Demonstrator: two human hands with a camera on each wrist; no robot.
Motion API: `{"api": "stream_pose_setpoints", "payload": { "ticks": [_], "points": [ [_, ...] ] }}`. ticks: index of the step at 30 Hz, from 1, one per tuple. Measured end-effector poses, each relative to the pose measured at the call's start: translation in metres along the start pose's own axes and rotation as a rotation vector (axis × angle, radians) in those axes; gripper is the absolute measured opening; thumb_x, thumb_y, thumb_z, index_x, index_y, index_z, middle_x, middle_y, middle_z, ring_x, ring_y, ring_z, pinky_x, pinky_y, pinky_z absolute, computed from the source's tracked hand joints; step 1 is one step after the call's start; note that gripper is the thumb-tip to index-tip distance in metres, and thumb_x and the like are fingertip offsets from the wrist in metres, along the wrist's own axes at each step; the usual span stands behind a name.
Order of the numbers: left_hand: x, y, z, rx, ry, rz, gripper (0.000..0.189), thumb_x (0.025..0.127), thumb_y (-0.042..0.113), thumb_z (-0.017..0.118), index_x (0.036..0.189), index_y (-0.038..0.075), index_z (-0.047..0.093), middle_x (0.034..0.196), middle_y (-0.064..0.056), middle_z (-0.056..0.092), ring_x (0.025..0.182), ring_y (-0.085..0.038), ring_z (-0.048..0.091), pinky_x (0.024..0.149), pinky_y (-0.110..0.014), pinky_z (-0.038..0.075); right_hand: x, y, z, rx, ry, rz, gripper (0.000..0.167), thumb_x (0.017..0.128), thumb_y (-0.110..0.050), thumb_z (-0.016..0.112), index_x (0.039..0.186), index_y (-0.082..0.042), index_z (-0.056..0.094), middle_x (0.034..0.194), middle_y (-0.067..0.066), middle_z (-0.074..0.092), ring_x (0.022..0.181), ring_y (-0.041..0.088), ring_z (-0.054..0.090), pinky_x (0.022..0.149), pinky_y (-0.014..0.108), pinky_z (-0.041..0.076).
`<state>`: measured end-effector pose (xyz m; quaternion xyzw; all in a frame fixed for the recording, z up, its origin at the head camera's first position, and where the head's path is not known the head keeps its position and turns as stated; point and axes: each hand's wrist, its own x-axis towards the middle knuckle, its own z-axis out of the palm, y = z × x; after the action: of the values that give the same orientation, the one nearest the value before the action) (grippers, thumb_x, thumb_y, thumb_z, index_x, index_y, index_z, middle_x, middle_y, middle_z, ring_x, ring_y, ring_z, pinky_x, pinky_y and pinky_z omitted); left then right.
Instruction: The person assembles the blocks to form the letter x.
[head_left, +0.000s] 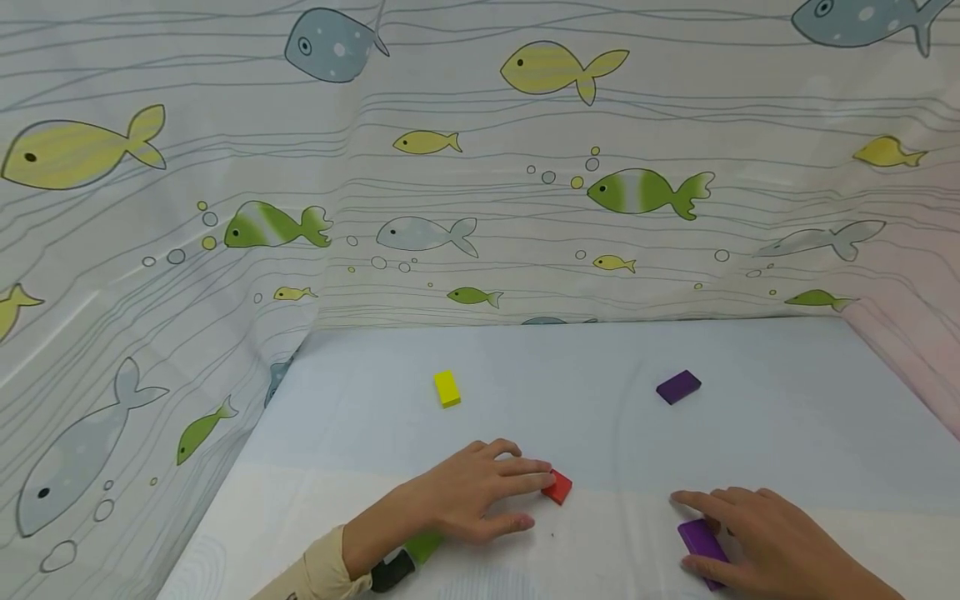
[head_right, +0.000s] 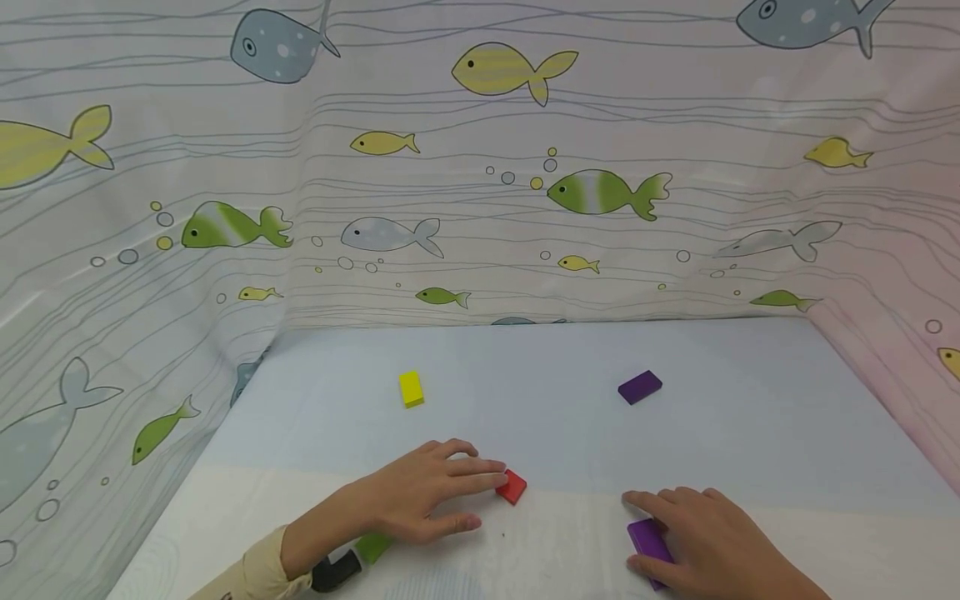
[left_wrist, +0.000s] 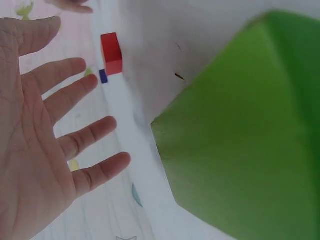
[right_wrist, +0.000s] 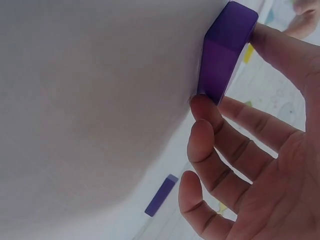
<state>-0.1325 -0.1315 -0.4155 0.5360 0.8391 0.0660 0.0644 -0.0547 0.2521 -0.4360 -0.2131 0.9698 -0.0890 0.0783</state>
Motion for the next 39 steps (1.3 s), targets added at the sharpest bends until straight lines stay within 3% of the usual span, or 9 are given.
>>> {"api": "stream_pose_setpoints", "payload": {
  "ticks": [10,18,31,39],
  "points": [
    [0.0008,0.0004,-0.0004,0.007,-0.002,-0.008,0.053,0.103,0.053,0.035,0.15,0.03,0.043,0.152,0.014,0.04,0.129,-0.016,0.041,0.096,-0.04,0.042,0.0036,-0.004,-0.0024,0.087,-0.09,0.136,0.066,0.07,-0.073,0.069,0.118,-0.029,0.067,0.101,-0.015,0.066,0.084,0.01,0.059,0.082,0.049,0.051],
    [0.0012,0.0003,0.0015,0.026,-0.004,-0.002,0.053,0.103,0.052,0.035,0.149,0.029,0.045,0.151,0.014,0.041,0.129,-0.016,0.041,0.096,-0.04,0.043,0.0047,-0.0056,-0.004,0.143,-0.113,0.176,0.049,0.07,-0.064,0.077,0.108,-0.034,0.066,0.094,-0.019,0.062,0.079,0.01,0.054,0.078,0.048,0.052],
    [0.0036,0.0021,0.0055,0.057,0.007,0.016,0.053,0.103,0.053,0.035,0.149,0.028,0.046,0.151,0.013,0.042,0.13,-0.019,0.042,0.097,-0.04,0.042,0.0032,-0.0046,-0.0044,0.103,-0.098,0.121,0.043,0.074,-0.066,0.073,0.104,-0.037,0.062,0.08,-0.025,0.049,0.068,0.002,0.045,0.061,0.026,0.046],
    [0.0048,0.0023,0.0057,0.068,0.01,0.028,0.053,0.103,0.053,0.035,0.148,0.028,0.046,0.15,0.012,0.043,0.129,-0.018,0.043,0.096,-0.039,0.043,0.0007,-0.0019,-0.0042,0.121,-0.063,0.063,0.042,0.077,-0.063,0.073,0.104,-0.034,0.061,0.078,-0.025,0.047,0.067,0.0,0.043,0.057,0.023,0.043]
  ]
}}
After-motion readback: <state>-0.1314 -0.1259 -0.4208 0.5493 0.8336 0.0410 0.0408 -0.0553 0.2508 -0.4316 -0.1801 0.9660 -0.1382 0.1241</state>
